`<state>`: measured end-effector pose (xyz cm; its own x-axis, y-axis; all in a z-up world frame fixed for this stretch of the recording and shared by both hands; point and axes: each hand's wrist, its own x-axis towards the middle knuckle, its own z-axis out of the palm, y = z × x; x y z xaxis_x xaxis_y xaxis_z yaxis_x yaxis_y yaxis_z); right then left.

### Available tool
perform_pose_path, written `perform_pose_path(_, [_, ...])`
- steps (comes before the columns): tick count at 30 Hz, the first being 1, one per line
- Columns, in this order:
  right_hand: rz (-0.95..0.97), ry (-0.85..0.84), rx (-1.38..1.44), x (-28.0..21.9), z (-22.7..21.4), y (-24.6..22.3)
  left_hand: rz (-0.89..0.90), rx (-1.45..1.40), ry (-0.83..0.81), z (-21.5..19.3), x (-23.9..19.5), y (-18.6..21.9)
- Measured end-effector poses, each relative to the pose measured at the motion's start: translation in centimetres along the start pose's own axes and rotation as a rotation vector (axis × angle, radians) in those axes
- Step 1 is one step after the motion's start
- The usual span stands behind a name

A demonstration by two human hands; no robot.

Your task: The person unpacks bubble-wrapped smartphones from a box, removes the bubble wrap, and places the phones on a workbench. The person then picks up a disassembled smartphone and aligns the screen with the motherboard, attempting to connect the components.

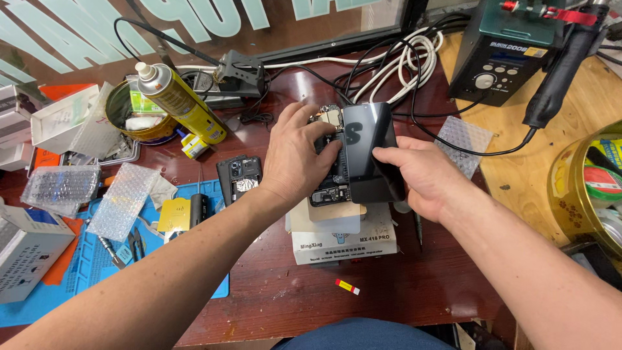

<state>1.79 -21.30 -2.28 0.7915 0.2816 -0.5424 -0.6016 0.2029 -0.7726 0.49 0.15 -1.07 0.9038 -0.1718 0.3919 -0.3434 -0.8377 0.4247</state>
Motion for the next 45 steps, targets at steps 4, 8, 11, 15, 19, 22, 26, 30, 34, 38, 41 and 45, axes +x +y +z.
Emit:
perform_pose_path(4, [0.007, -0.005, 0.003, -0.1, 0.0, -0.1, 0.102, 0.074, 0.015, -0.1, 0.1, -0.3])
perform_pose_path(8, [0.01, -0.015, -0.021, -0.5, 0.2, -0.4, 0.205, 0.182, 0.001, -0.3, -0.1, -0.3])
perform_pose_path(11, [0.022, 0.002, -0.056, -0.8, 0.1, -0.6, 0.212, 0.248, -0.011, -0.3, -0.3, 0.0])
perform_pose_path(15, [0.013, 0.026, -0.061, -0.7, 0.5, -0.7, 0.141, 0.196, -0.026, -0.6, -0.3, 0.8])
perform_pose_path(19, [0.037, 0.052, -0.06, -0.3, 0.5, -0.3, 0.047, 0.063, 0.076, -0.8, -2.4, 2.7])
perform_pose_path(22, [-0.028, 0.0, 0.03, -0.1, 0.1, 0.0, -0.147, -0.106, 0.077, -0.9, -4.3, 3.9])
perform_pose_path(26, [-0.051, -0.036, 0.015, 0.0, -0.4, 0.2, -0.193, -0.109, 0.119, -0.9, -5.2, 3.3])
perform_pose_path(30, [-0.065, -0.016, -0.003, 0.0, 0.0, 0.2, -0.02, 0.045, 0.123, -0.7, -3.3, 1.7])
perform_pose_path(34, [-0.07, 0.016, -0.022, -0.2, 0.4, 0.1, 0.038, 0.107, 0.027, -0.6, -1.5, 0.8])
perform_pose_path(38, [-0.072, 0.033, -0.034, -0.5, 0.6, 0.0, 0.046, 0.136, -0.06, -1.0, -1.1, 0.5])
perform_pose_path(41, [-0.071, 0.05, -0.059, -0.8, 0.8, -0.2, 0.15, 0.172, -0.024, -1.3, -1.0, 0.4])
perform_pose_path(45, [-0.079, 0.035, -0.046, -0.9, 0.9, -0.4, 0.182, 0.226, -0.052, -1.5, -0.7, 0.2])
